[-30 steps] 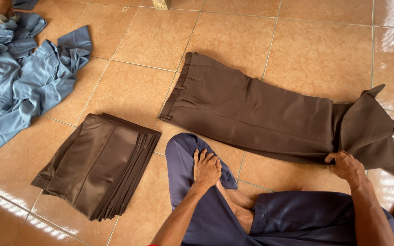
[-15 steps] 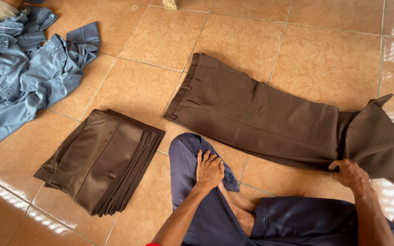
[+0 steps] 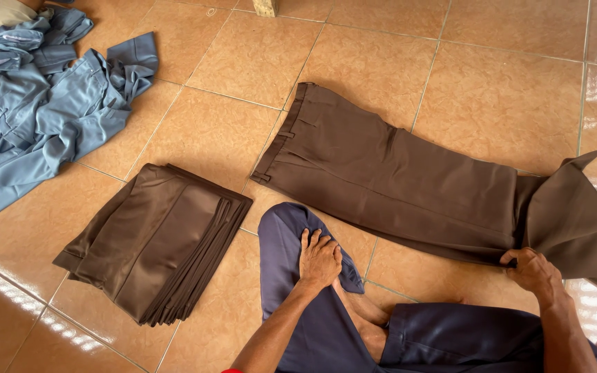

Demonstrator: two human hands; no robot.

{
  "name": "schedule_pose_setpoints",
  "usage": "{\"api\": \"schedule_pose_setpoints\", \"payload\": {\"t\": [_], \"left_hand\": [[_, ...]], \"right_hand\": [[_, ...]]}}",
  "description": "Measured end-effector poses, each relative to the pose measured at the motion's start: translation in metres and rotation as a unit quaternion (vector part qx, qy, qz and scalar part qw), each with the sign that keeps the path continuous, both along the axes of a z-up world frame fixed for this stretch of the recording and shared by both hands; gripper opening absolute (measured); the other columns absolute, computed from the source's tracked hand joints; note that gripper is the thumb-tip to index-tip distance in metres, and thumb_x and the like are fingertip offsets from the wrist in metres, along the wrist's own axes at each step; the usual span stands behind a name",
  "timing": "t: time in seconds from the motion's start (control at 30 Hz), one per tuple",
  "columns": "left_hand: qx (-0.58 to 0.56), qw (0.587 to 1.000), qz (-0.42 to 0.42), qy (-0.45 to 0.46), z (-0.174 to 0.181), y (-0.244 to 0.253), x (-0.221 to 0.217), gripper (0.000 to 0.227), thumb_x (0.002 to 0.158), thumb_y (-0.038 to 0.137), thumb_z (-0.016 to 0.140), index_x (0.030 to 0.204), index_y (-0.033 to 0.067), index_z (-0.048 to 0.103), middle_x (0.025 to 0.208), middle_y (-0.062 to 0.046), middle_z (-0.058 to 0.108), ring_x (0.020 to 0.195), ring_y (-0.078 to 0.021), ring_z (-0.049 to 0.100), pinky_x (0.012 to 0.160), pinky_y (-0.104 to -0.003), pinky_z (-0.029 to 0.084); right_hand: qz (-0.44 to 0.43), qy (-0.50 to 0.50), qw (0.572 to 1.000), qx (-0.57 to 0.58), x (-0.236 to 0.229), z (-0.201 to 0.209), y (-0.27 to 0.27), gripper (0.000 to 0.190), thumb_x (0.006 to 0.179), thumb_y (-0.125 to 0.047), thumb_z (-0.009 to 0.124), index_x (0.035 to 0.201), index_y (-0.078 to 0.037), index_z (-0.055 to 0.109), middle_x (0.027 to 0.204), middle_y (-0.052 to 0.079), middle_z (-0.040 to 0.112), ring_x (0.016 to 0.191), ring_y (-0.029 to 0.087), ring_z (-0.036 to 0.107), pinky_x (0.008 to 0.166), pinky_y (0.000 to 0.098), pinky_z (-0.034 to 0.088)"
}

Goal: The person is sitting on the floor, picking up pants from a pile, laying them flat, folding them into a rectangular shape, and placing them on a stack.

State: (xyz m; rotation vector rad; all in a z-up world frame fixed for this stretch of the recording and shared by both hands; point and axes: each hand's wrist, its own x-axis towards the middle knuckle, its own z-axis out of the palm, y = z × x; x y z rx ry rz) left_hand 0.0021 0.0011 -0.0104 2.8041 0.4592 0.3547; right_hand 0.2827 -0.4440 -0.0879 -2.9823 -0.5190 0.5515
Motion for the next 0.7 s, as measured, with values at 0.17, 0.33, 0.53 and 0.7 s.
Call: {"api": "schedule_pose_setpoints", "payload": {"t": [0.17, 0.33, 0.53, 0.7], "left_hand": [[0.014, 1.000, -0.003, -0.020, 0.003, 0.006, 0.003, 0.029, 0.093, 0.020, 0.052, 0.090, 0.0025, 0.075, 0.105, -0.010, 0.073, 0.129, -0.0361, 0.053, 0.122, -0.056, 0.018], [-0.526, 0.819, 0.134, -0.183, 0.051, 0.058, 0.039, 0.046, 0.079, 0.006, 0.072, 0.125, 0.0042, 0.068, 0.132, -0.005, 0.067, 0.106, -0.0168, 0.067, 0.092, -0.027, 0.055], [-0.720, 0.516, 0.206, -0.415, 0.072, 0.164, 0.052, 0.010, 0.093, 0.017, 0.064, 0.103, 0.0177, 0.061, 0.142, -0.008, 0.054, 0.138, -0.0361, 0.049, 0.112, -0.056, 0.048], [-0.724, 0.507, 0.196, -0.424, 0.028, 0.189, 0.036, 0.047, 0.096, 0.018, 0.060, 0.138, 0.0129, 0.039, 0.122, -0.008, 0.056, 0.121, -0.0276, 0.045, 0.098, -0.042, 0.039]], "right_hand": [[-0.005, 0.011, 1.000, 0.003, 0.002, -0.001, 0.001, 0.036, 0.076, -0.021, 0.080, 0.111, -0.029, 0.081, 0.102, -0.008, 0.081, 0.085, 0.012, 0.080, 0.083, 0.0268, 0.062], [0.000, -0.019, 1.000, -0.003, 0.003, -0.011, -0.004, 0.037, 0.074, -0.022, 0.078, 0.108, -0.035, 0.081, 0.089, -0.009, 0.079, 0.077, 0.010, 0.077, 0.078, 0.0235, 0.062], [-0.014, -0.015, 1.000, -0.012, 0.001, -0.007, 0.000, 0.028, 0.077, -0.031, 0.081, 0.105, -0.035, 0.081, 0.102, -0.012, 0.079, 0.087, 0.009, 0.077, 0.084, 0.0245, 0.063], [-0.023, -0.010, 1.000, -0.010, -0.004, 0.008, 0.006, 0.027, 0.078, -0.026, 0.078, 0.104, -0.034, 0.081, 0.106, -0.012, 0.079, 0.092, 0.010, 0.077, 0.084, 0.0252, 0.062]]}}
